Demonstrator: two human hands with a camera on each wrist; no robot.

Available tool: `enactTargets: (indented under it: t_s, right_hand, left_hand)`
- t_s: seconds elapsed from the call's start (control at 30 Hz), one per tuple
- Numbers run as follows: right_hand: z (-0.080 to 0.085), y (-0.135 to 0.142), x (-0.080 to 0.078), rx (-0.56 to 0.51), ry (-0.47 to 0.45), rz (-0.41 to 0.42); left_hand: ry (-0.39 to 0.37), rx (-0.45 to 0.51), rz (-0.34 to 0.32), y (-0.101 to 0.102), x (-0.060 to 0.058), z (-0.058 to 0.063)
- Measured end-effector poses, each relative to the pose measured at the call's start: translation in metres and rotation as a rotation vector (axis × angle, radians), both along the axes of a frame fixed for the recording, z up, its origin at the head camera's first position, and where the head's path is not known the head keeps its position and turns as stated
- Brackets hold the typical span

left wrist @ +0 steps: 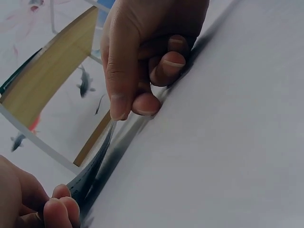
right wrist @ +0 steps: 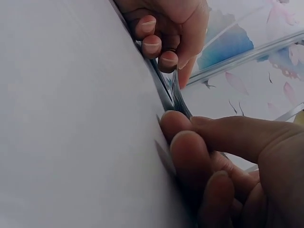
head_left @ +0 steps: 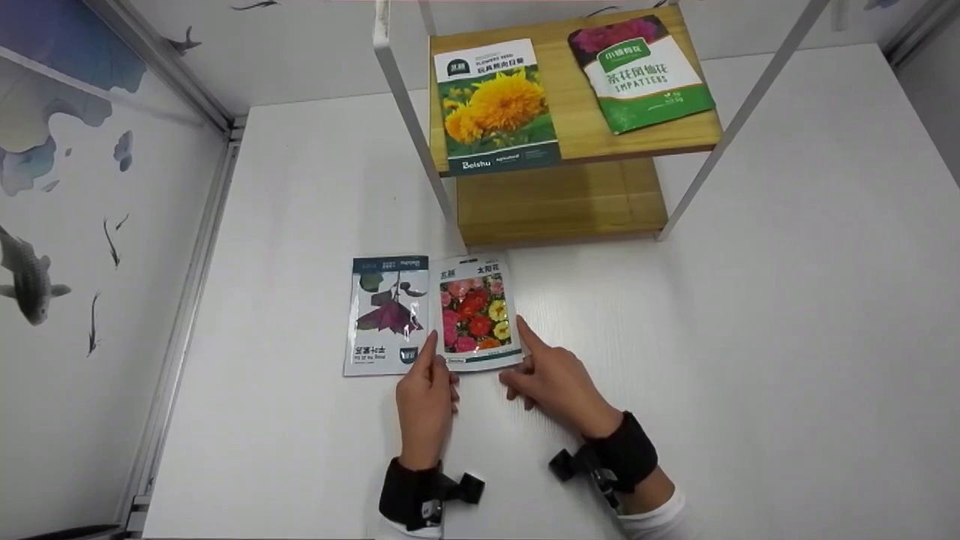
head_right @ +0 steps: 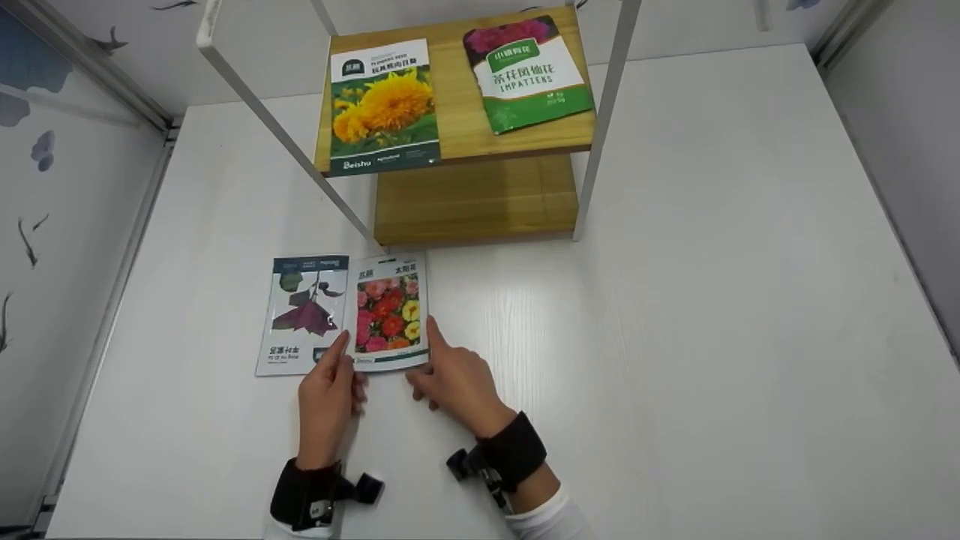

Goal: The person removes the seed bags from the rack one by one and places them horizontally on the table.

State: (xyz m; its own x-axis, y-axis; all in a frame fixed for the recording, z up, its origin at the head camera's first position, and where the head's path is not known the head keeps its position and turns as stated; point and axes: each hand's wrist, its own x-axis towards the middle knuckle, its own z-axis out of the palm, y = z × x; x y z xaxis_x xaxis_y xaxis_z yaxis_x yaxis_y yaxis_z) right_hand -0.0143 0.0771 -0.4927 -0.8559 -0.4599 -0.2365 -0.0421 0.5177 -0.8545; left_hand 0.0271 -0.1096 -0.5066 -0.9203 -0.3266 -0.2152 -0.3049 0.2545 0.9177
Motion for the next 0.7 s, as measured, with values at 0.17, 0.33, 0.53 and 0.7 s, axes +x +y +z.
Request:
enactTargets:
  t_s: [0.17, 0.33, 0.53, 0.7]
  right_hand:
    - [0.0025, -0.0025, 0.0020, 0.065, 0.027, 0.012]
    - [0.0035, -0.0049, 0.0042, 0.172, 0.103, 0.008]
    - [0.0034, -0.0078, 0.0077, 0.304, 0.252, 0.004]
    - [0.0036, -0.0084, 0.0088, 0.322, 0.285, -0.008]
  left_hand:
    - [-0.032, -0.062, -0.002, -0.0016, -0.0021, 0.0007]
    - [-0.023, -0.099, -0.017, -0.0027, -0.0030, 0.0021]
    - [-0.026, -0.091, -0.032, -0.0034, -0.0034, 0.0043]
    - [-0.063, -0.052, -0.049, -0.0048, -0.0031, 0.0046]
